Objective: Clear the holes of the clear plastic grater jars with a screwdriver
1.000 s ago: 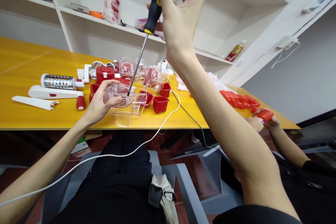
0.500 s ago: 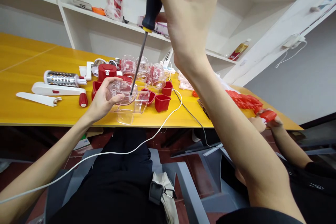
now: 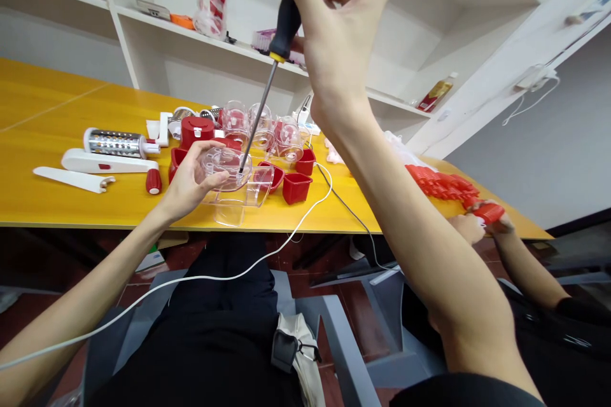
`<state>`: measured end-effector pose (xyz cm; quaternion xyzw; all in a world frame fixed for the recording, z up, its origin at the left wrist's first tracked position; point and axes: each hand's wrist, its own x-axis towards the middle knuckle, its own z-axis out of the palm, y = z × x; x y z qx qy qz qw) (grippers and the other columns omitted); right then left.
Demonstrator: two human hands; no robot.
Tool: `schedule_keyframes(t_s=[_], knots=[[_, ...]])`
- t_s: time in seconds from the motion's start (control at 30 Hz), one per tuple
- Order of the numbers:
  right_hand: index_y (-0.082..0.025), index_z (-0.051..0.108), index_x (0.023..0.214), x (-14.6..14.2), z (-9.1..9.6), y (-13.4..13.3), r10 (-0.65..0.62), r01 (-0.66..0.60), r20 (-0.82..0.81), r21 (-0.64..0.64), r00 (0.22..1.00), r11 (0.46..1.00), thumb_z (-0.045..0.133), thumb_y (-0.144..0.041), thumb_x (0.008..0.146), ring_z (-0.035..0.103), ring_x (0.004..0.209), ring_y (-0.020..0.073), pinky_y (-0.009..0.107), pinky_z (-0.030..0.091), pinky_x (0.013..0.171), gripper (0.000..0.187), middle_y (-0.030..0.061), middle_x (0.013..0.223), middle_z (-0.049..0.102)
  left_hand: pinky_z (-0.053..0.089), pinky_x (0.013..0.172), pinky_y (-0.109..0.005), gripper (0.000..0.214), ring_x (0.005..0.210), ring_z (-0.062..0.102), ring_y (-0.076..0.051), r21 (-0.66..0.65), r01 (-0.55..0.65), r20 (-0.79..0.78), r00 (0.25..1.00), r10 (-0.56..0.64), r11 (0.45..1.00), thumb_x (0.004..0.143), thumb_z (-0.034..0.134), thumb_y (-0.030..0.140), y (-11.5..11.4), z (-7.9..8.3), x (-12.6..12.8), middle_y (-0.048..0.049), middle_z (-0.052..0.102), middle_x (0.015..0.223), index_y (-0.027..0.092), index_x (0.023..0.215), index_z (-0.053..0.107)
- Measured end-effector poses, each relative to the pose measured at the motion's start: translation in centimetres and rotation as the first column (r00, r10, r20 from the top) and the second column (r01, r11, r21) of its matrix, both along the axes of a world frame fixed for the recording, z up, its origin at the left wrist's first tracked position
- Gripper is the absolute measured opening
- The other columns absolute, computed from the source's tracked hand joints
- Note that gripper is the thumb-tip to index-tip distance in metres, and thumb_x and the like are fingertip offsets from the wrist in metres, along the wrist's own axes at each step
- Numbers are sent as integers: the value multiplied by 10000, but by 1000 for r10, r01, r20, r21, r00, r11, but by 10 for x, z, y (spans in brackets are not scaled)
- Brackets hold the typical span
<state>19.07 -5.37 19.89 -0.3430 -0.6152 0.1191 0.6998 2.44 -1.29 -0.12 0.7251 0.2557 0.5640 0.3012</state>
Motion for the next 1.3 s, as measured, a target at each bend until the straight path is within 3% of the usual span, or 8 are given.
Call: schedule_keyframes(t_s=[0.23,0.43,0.57,0.67,0.8,0.87,1.07,1.3], knots=[[-346,348,1297,2,0,6,134,-138,79,38,988,990,326,-248,1002,746,814,121,178,582,527,312,-93,824,661,477,1064,-448,651,1209,590,-285,6,-3,-14,1000,3,1000,776,689,651,0,0,0,-101,596,1250,219,1215,479],[-329,360,1372,0,1,6,-127,114,89,145,988,983,729,-283,843,729,902,133,106,543,549,648,-98,724,593,468,1075,-446,651,1223,579,-282,-13,17,-2,1000,-17,1000,770,700,639,0,0,0,-105,585,1268,226,1219,474],[-338,418,1292,-1,-4,4,38,-44,71,92,997,995,527,-289,953,743,932,137,177,615,626,359,-74,890,684,482,1057,-440,645,1185,605,-278,-22,24,3,1000,-24,999,771,709,629,1,-1,0,-103,593,1249,227,1218,476],[-354,357,1274,-6,-7,1,99,-104,67,80,993,991,381,-249,980,737,990,119,169,619,643,313,-96,878,671,486,1049,-435,656,1206,593,-286,9,7,-5,1000,-7,1000,769,698,656,2,-2,0,-104,596,1251,230,1216,477],[-324,394,1248,-9,-6,-1,-89,74,98,146,991,987,638,-334,854,731,956,121,143,599,601,464,-105,1094,676,481,1054,-434,650,1233,577,-290,14,-2,-5,1000,2,1000,772,694,659,1,-2,0,-104,600,1254,229,1212,483],[-294,431,1215,-8,-5,-1,-94,73,126,164,988,984,687,-329,804,729,924,118,147,606,585,486,-96,1225,649,479,1056,-437,654,1229,579,-291,5,1,1,1000,-1,1000,765,698,659,1,-1,0,-104,602,1250,227,1207,484],[-260,344,1289,-1,-7,9,67,-72,69,85,995,994,583,-220,845,713,666,149,213,585,435,506,-93,735,599,496,1031,-435,654,1171,611,-280,-15,36,7,999,-35,999,768,711,629,0,0,0,-111,608,1231,216,1217,473],[-322,381,1174,20,-12,31,27,-29,-146,-8,989,1000,597,-230,788,738,756,212,289,601,489,452,-78,733,528,500,1025,-439,650,1155,618,-274,-22,57,13,998,-56,998,766,710,630,0,0,0,-106,611,1220,225,1211,466]])
